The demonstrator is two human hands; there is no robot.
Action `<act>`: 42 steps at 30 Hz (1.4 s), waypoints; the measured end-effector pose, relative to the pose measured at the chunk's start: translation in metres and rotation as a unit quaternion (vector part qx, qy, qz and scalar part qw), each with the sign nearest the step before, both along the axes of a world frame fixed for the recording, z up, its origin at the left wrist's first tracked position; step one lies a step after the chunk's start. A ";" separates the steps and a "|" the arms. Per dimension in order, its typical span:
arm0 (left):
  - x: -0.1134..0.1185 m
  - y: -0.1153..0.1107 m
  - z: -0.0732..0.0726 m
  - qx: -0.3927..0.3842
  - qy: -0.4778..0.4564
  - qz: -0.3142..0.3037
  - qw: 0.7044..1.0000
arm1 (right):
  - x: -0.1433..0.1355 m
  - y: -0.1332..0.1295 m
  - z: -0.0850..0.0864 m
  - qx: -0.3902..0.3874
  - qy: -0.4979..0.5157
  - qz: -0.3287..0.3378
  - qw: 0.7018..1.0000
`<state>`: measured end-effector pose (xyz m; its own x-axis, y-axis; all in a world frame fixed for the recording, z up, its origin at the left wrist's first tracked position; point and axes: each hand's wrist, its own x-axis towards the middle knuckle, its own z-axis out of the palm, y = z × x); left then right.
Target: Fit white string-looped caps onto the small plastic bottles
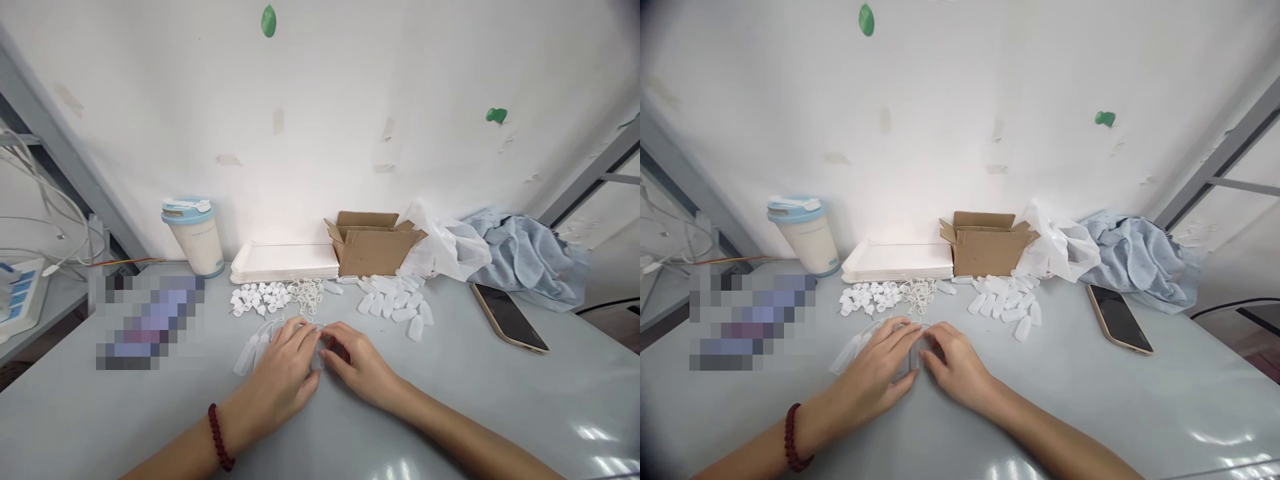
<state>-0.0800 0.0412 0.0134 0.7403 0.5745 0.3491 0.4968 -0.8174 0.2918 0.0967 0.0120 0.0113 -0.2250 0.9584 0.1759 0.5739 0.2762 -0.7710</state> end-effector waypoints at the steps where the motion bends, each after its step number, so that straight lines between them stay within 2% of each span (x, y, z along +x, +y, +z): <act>1: -0.001 0.000 0.000 -0.005 -0.001 0.001 1.000 | 0.000 0.000 0.000 0.001 -0.003 0.001 1.000; 10: -0.009 0.010 0.008 -0.046 -0.013 -0.010 0.999 | 0.001 0.001 0.000 0.003 -0.011 0.015 1.000; 22: -0.015 0.013 0.021 -0.135 0.021 -0.013 0.990 | 0.002 0.000 0.001 -0.017 -0.027 0.021 0.999; 35: -0.018 0.016 0.017 -0.167 0.008 -0.021 0.986 | 0.002 0.000 -0.003 0.010 -0.024 0.049 0.998; 42: -0.019 0.018 0.018 -0.161 -0.005 -0.016 0.987 | 0.010 0.004 0.002 0.032 -0.033 0.044 0.998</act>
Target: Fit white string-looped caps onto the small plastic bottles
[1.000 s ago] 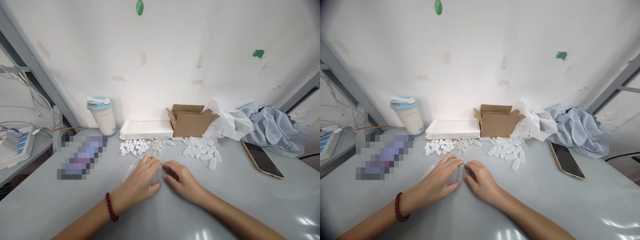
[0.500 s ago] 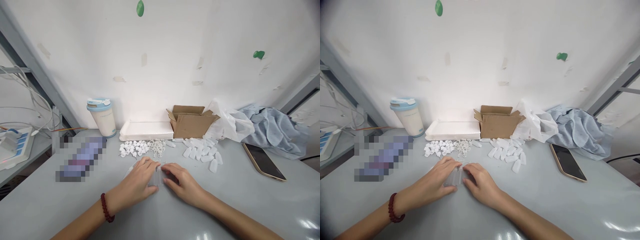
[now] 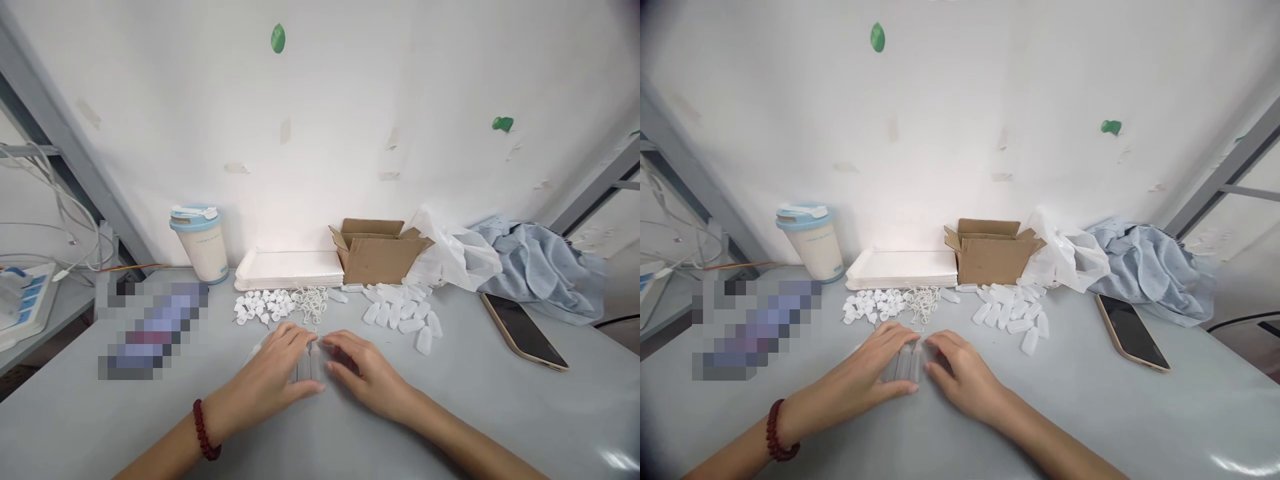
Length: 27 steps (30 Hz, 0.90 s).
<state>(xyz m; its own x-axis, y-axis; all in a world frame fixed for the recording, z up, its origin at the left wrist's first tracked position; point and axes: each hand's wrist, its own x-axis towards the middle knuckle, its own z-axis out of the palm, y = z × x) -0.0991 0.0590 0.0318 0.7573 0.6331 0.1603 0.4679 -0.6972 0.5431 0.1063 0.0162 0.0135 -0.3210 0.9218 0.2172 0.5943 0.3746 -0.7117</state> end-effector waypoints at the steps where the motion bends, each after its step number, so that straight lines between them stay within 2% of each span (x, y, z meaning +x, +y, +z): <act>1: 0.000 0.002 0.001 0.007 -0.006 0.005 1.000 | 0.005 0.003 0.000 0.018 -0.010 -0.008 1.000; 7: 0.009 0.026 0.008 0.095 0.009 0.052 0.994 | 0.049 0.029 -0.011 0.166 -0.125 -0.113 0.972; 12: 0.032 0.044 0.011 0.230 0.116 0.005 0.966 | 0.074 0.043 -0.015 0.166 -0.192 -0.146 0.956; 17: 0.046 0.050 0.005 0.327 0.166 -0.019 0.930 | 0.072 0.042 -0.010 0.143 -0.258 -0.126 0.947; 19: 0.047 0.053 0.006 0.323 0.167 -0.019 0.931 | 0.069 0.040 -0.009 0.137 -0.288 -0.128 0.939; 21: 0.045 0.057 0.008 0.290 0.141 -0.011 0.946 | 0.065 0.038 -0.008 0.135 -0.316 -0.130 0.930; 24: 0.039 0.065 0.016 0.195 0.039 0.024 0.980 | 0.060 0.035 -0.006 0.142 -0.339 -0.122 0.922; 27: 0.031 0.074 0.025 0.090 -0.069 0.082 0.990 | 0.057 0.034 -0.006 0.147 -0.344 -0.119 0.920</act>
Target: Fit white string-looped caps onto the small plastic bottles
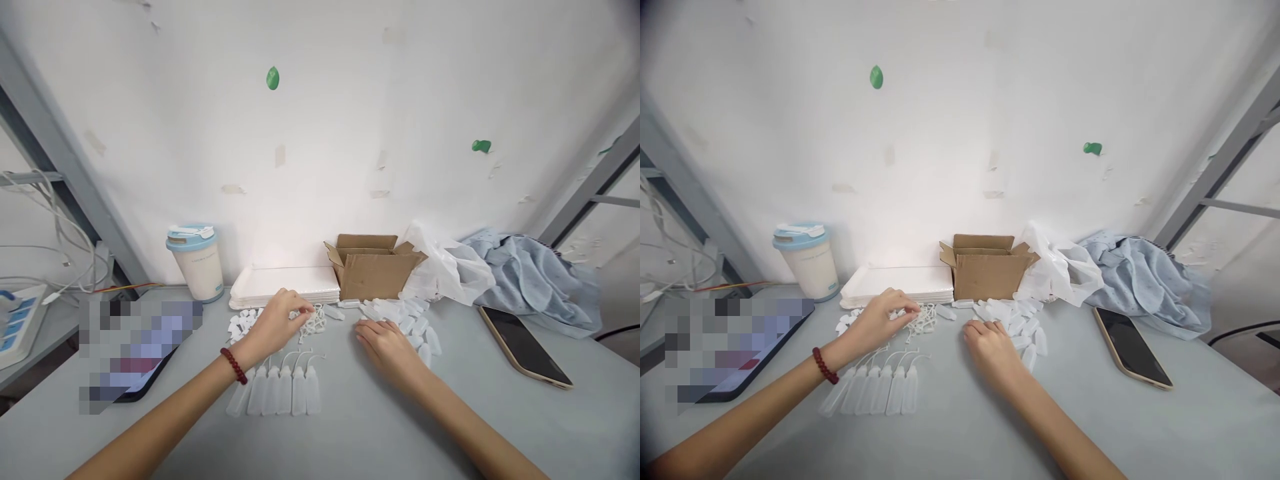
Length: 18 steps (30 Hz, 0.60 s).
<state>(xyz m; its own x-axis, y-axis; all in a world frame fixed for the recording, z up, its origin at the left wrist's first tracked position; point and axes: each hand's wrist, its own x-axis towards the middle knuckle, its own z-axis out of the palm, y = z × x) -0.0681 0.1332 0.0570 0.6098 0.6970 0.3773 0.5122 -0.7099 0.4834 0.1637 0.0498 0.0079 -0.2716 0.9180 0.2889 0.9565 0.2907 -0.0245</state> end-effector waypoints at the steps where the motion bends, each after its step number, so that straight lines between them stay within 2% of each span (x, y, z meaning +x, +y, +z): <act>1: -0.003 0.002 0.003 -0.032 -0.033 0.014 0.999 | 0.000 0.000 -0.001 0.001 0.001 -0.001 1.000; 5: -0.012 0.004 0.014 -0.143 -0.129 0.066 0.979 | 0.004 0.003 -0.008 0.016 0.034 0.001 0.999; 9: -0.022 -0.010 0.016 -0.165 -0.188 0.088 0.964 | 0.006 0.004 -0.014 0.054 0.121 0.007 0.991; 14: -0.034 -0.043 -0.002 -0.132 -0.144 0.056 0.979 | -0.010 -0.007 0.000 0.089 0.304 0.031 0.948; 18: -0.032 -0.063 -0.015 -0.121 -0.111 0.000 0.986 | -0.030 -0.022 0.015 -0.012 0.449 0.052 0.892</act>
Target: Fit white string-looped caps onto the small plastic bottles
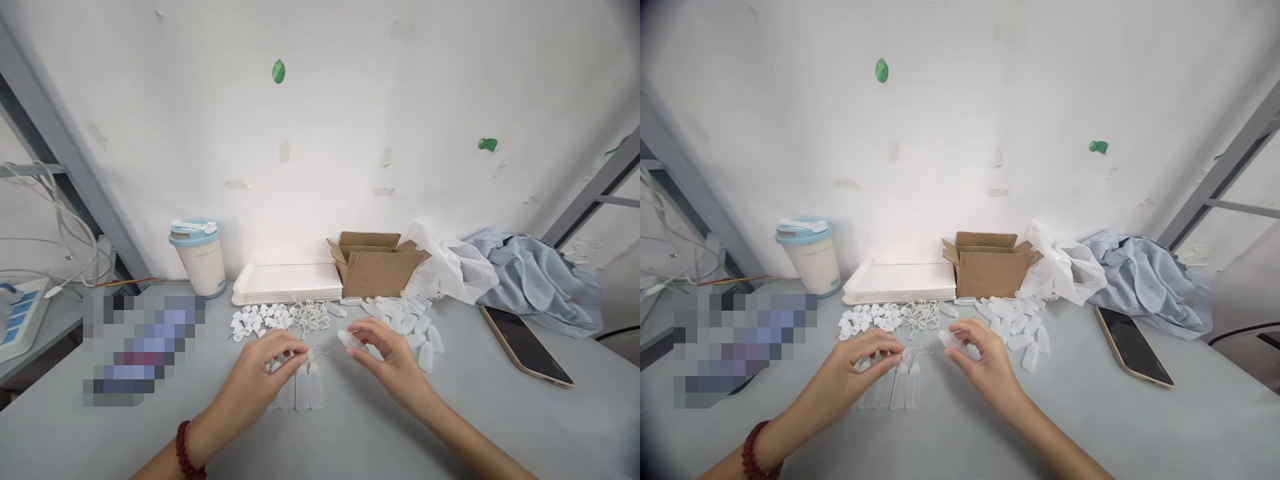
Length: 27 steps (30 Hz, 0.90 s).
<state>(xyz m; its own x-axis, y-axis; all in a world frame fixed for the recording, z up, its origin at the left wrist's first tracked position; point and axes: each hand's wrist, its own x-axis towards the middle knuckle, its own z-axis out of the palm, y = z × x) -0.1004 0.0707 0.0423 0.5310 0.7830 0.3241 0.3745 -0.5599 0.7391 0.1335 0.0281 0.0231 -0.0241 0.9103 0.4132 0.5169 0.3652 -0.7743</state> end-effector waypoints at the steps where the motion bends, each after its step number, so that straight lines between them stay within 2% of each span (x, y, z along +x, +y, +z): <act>1: 0.002 -0.003 -0.001 -0.003 0.000 -0.004 1.000 | -0.004 -0.003 0.002 -0.022 0.018 0.024 0.999; 4: 0.006 -0.010 0.000 -0.017 -0.010 -0.005 1.000 | -0.012 -0.010 0.006 -0.048 0.030 0.076 0.995; 9: 0.010 -0.015 -0.001 -0.032 -0.020 -0.003 0.999 | -0.017 -0.015 0.004 -0.051 0.031 0.113 0.992; 15: 0.012 -0.020 -0.005 -0.030 -0.009 -0.006 0.999 | -0.021 -0.018 0.003 -0.067 0.041 0.122 0.989; 23: 0.014 -0.023 -0.004 -0.044 -0.004 0.022 0.999 | -0.024 -0.020 0.003 -0.053 0.057 0.131 0.988; 27: 0.015 -0.026 -0.004 -0.047 -0.014 0.011 0.999 | -0.025 -0.022 0.003 -0.041 0.052 0.119 0.991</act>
<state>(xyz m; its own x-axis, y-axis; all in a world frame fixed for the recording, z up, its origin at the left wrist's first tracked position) -0.0851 0.0442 0.0380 0.5047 0.8225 0.2623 0.3647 -0.4786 0.7987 0.1082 0.0058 0.0265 -0.2035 0.9143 0.3501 0.3393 0.4013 -0.8508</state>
